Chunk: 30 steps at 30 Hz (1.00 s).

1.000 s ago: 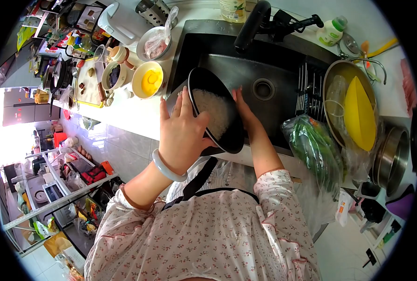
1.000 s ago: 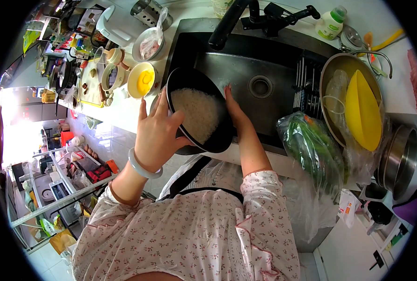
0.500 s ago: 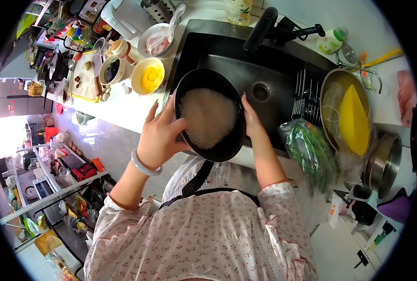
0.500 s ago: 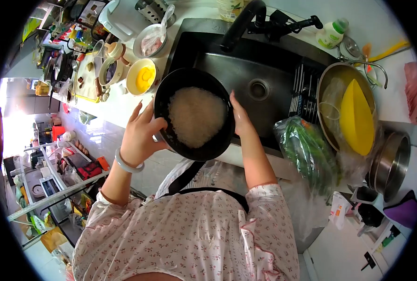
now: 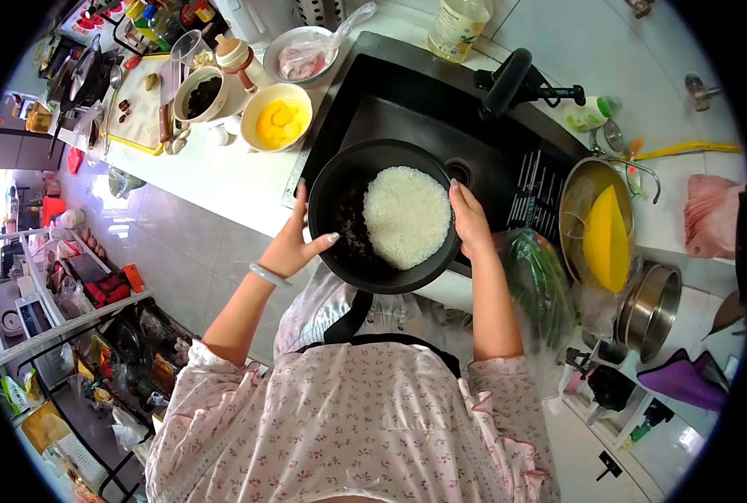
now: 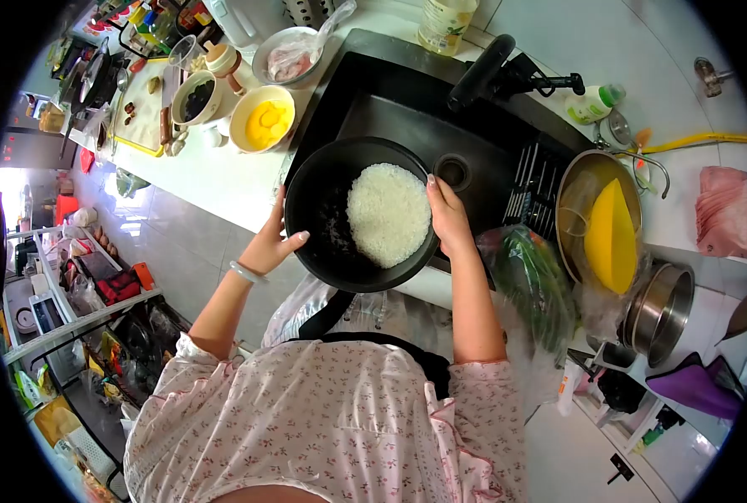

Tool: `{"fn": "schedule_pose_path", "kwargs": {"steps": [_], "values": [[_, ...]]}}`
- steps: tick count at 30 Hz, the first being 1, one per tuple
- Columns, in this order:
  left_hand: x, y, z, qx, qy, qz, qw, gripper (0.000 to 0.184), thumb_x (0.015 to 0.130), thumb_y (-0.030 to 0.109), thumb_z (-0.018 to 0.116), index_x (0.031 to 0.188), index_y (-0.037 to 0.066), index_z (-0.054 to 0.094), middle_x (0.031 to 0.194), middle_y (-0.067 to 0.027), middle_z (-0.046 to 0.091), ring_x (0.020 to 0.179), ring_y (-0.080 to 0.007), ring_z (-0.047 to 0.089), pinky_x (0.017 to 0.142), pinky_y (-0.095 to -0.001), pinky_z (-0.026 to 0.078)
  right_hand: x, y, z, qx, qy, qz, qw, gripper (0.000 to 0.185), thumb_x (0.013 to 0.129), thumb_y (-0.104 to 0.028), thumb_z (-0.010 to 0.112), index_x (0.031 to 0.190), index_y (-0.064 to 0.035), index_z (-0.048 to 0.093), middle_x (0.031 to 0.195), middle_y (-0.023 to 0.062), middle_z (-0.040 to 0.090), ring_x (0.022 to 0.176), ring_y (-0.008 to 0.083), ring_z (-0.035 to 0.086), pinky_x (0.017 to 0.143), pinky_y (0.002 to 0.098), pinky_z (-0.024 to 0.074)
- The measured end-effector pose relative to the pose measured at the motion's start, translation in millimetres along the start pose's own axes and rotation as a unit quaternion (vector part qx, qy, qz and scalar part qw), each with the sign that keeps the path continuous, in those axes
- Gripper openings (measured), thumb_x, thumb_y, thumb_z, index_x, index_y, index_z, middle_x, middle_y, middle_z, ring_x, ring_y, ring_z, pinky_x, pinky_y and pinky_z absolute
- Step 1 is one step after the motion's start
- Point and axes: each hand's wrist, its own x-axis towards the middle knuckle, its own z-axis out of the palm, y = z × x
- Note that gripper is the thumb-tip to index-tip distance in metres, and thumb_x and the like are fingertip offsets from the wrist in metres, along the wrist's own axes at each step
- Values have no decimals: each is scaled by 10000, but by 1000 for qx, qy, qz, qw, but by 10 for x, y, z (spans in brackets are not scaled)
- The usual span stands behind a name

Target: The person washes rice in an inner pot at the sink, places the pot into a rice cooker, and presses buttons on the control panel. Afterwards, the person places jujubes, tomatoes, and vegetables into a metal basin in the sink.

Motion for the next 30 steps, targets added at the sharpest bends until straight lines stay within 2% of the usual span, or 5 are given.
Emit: {"fn": "schedule_pose_path", "kwargs": {"steps": [2, 6, 15, 20, 30], "values": [[37, 8, -27, 92, -13, -72, 993, 989, 698, 392, 644, 1321, 58, -48, 1267, -200, 334, 1171, -266, 349, 955, -352, 288, -12, 57, -1, 1, 11, -5, 1000, 407, 872, -317, 434, 1120, 4, 468, 1019, 35, 516, 930, 97, 446, 833, 223, 332], [78, 119, -9, -121, -116, -316, 934, 509, 773, 235, 541, 1144, -36, 323, 802, -163, 585, 467, -231, 579, 448, -289, 513, -95, -2, 18, -2, 26, 12, 1000, 459, 871, -329, 427, 1194, -5, 404, 1177, 79, 445, 1087, 135, 390, 917, 242, 279], [329, 26, 240, -258, -37, -300, 918, 337, 721, 57, 420, 1026, -82, 385, 736, -215, 579, 510, -296, 588, 472, -353, 522, 638, -662, -1009, 33, 139, -106, 984, 634, 803, -369, 489, 1318, -142, 197, 1338, 64, 276, 1252, 214, 194, 975, 476, 79], [520, 169, 454, -282, 36, -284, 916, 281, 732, 58, 420, 998, -28, 393, 725, -221, 577, 501, -305, 583, 470, -366, 511, 1423, -1014, -1510, 191, 125, -33, 973, 527, 783, -218, 474, 1255, -69, 292, 1357, 17, 243, 1263, 176, 156, 975, 487, 47], [784, 259, 487, -249, 48, -264, 931, 304, 742, 62, 400, 1036, 29, 328, 704, -196, 572, 508, -287, 584, 482, -352, 500, 1439, -1403, -1266, 297, 71, -149, 941, 605, 807, -304, 488, 1296, -74, 215, 1351, 124, 211, 1252, 186, 206, 996, 387, 105]]}}
